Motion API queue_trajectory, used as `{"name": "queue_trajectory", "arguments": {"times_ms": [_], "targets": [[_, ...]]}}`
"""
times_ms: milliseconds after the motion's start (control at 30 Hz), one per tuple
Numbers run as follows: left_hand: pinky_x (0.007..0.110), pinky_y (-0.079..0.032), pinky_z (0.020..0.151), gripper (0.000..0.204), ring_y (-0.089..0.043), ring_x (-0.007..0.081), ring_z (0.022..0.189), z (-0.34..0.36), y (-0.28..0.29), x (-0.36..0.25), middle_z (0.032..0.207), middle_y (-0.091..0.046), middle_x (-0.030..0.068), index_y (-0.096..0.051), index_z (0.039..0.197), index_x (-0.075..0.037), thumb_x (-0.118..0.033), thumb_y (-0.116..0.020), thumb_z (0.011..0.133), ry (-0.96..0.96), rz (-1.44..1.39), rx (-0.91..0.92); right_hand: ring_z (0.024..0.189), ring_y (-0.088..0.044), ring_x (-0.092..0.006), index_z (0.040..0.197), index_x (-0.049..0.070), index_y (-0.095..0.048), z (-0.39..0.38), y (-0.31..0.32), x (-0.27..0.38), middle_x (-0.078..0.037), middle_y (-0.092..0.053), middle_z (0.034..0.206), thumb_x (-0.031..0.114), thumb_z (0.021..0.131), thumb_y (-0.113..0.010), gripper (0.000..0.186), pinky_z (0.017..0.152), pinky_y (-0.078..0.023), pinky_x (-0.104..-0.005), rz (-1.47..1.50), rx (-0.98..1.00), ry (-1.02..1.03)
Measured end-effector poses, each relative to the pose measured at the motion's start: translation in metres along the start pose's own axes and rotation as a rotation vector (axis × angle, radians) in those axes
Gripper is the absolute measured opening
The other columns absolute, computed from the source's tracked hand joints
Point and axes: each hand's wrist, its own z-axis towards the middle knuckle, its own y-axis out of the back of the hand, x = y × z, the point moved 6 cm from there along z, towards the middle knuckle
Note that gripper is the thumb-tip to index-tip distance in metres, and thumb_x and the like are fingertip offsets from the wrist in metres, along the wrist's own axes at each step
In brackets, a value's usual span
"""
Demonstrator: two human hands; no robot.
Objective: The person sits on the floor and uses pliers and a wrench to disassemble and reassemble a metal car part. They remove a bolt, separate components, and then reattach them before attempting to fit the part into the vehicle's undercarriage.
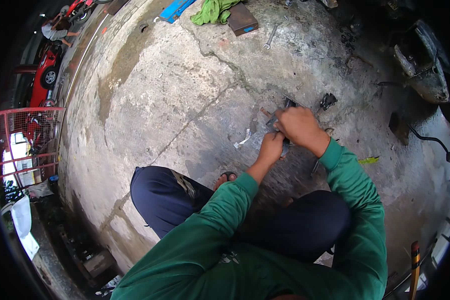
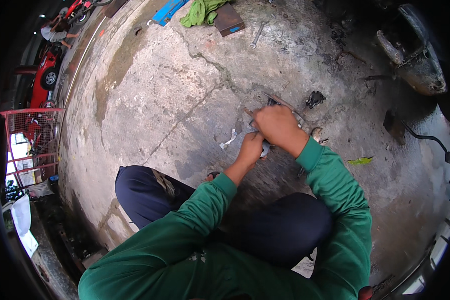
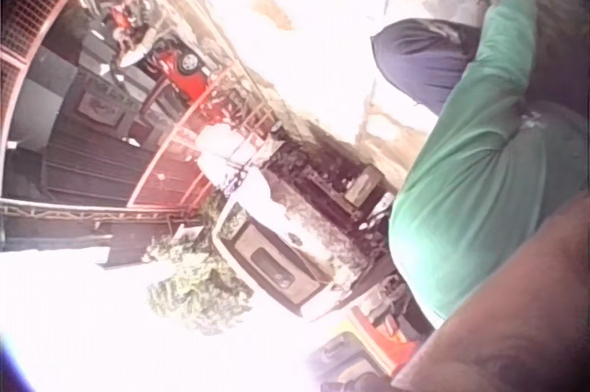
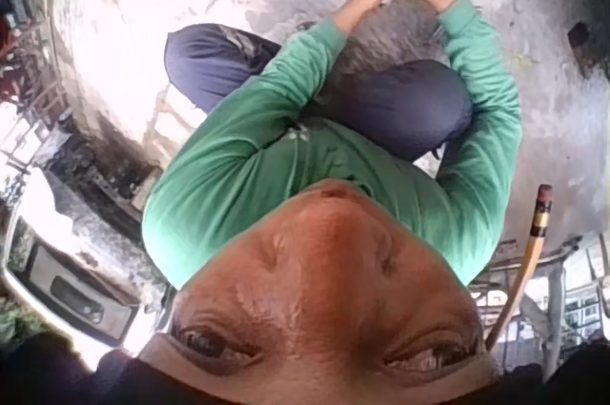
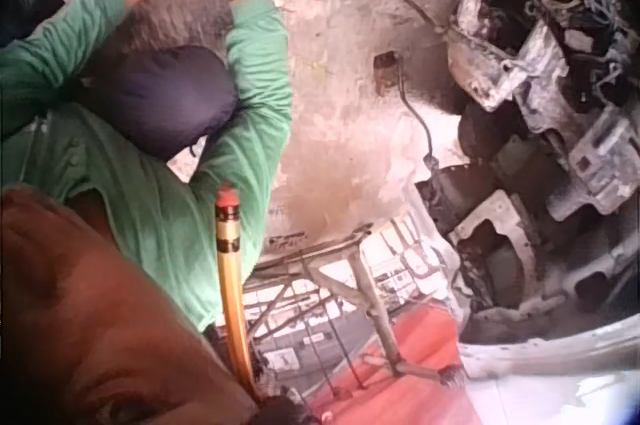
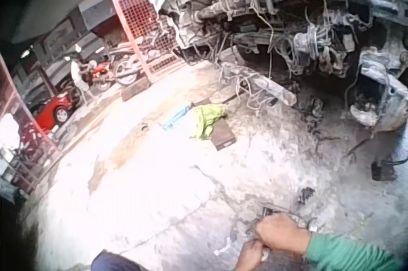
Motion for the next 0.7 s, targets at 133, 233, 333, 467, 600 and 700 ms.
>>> {"name": "queue_trajectory", "arguments": {"times_ms": [133,233,333,467,600,700], "targets": [[0.034,-0.049,0.043,0.034,-0.061,0.0206,0.052,-0.010,0.010,0.004,0.072,-0.064,0.0120,-0.063,0.096,0.004,-0.028,-0.056,0.103,0.106,-0.040,0.013,0.097,-0.068,-0.0404,0.105,0.007,-0.069,0.098,0.052,-0.036,-0.019,-0.072,0.098,0.027,0.092,-0.068,0.024,0.082,-0.054,-0.0529,0.167,-0.248,-0.009],[0.034,-0.050,0.044,0.035,-0.063,0.0209,0.055,-0.009,-0.002,-0.005,0.073,-0.065,0.0119,-0.062,0.097,0.005,-0.029,-0.058,0.102,0.182,-0.064,0.050,0.102,-0.069,-0.0397,0.121,0.011,-0.065,0.192,0.003,-0.130,-0.014,-0.072,0.113,0.027,0.093,-0.067,0.032,0.086,-0.054,-0.0547,-0.047,-0.268,-0.069],[0.035,-0.051,0.046,0.037,-0.063,0.0211,0.054,-0.007,-0.007,-0.009,0.071,-0.064,0.0120,-0.062,0.096,0.006,-0.030,-0.057,0.103,0.212,0.006,0.028,0.092,-0.072,-0.0350,0.121,0.006,-0.065,0.252,-0.040,-0.188,-0.016,-0.072,0.105,0.016,0.089,-0.064,0.034,0.079,-0.058,-0.0479,-0.139,-0.360,-0.164],[0.035,-0.051,0.046,0.037,-0.062,0.0211,0.051,-0.006,0.002,-0.003,0.068,-0.064,0.0120,-0.061,0.094,0.006,-0.030,-0.057,0.103,0.225,0.046,0.021,0.095,-0.072,-0.0390,0.103,0.002,-0.075,0.306,-0.060,-0.203,-0.024,-0.074,0.098,0.011,0.081,-0.064,0.027,0.083,-0.059,-0.0472,-0.036,-0.137,-0.318],[0.034,-0.048,0.045,0.038,-0.061,0.0204,0.049,-0.009,0.001,-0.009,0.065,-0.063,0.0111,-0.062,0.091,0.005,-0.030,-0.057,0.103,0.204,0.049,-0.007,0.099,-0.071,-0.0409,0.101,-0.001,-0.075,0.310,-0.065,-0.213,-0.027,-0.073,0.103,0.014,0.081,-0.064,0.027,0.086,-0.059,-0.0479,-0.017,-0.130,-0.401],[0.034,-0.046,0.045,0.037,-0.059,0.0196,0.047,-0.010,0.001,-0.014,0.063,-0.062,0.0106,-0.062,0.090,0.005,-0.029,-0.057,0.103,0.210,0.035,-0.027,0.098,-0.071,-0.0420,0.094,-0.002,-0.075,0.298,-0.055,-0.221,-0.029,-0.072,0.099,0.012,0.080,-0.065,0.022,0.085,-0.058,-0.0475,0.090,-0.226,-0.479]]}}
